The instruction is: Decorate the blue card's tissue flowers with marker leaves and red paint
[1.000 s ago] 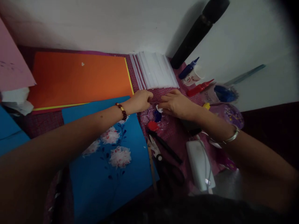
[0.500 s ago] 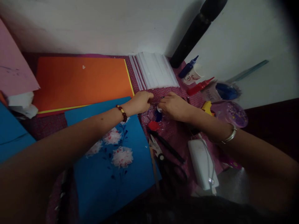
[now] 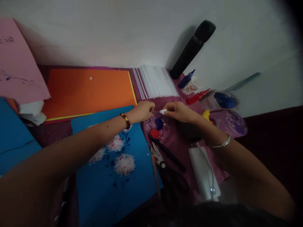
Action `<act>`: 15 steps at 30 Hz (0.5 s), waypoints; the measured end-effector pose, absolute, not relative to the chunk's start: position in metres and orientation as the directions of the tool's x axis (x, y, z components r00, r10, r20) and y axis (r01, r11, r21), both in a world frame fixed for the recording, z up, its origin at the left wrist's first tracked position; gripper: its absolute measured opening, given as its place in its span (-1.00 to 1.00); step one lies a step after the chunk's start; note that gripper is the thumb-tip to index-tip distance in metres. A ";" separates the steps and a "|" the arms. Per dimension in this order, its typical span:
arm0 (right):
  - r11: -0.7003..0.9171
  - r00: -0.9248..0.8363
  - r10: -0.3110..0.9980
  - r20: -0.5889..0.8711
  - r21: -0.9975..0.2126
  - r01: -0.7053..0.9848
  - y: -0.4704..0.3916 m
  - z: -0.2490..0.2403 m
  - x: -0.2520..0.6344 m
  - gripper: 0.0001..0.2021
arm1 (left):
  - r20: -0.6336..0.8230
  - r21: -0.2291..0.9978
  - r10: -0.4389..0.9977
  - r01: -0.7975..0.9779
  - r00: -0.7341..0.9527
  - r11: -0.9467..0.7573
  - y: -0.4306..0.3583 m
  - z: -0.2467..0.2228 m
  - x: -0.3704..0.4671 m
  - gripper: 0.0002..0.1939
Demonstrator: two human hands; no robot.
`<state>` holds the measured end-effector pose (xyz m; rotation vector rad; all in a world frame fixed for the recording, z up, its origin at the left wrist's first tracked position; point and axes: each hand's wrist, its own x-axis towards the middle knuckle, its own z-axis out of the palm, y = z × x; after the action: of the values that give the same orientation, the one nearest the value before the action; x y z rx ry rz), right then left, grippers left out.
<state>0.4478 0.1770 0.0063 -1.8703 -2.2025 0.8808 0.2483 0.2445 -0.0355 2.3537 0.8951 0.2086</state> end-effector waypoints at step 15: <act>0.402 -0.391 0.868 -0.306 -0.029 0.915 0.157 0.014 0.437 -0.80 | -0.060 0.634 0.655 0.536 0.754 -0.558 0.245 -0.037 0.248 -0.79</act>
<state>0.4369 0.1569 0.0139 -1.8359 -2.8263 0.3300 0.2480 0.2450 -0.0369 2.3011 0.8883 0.2394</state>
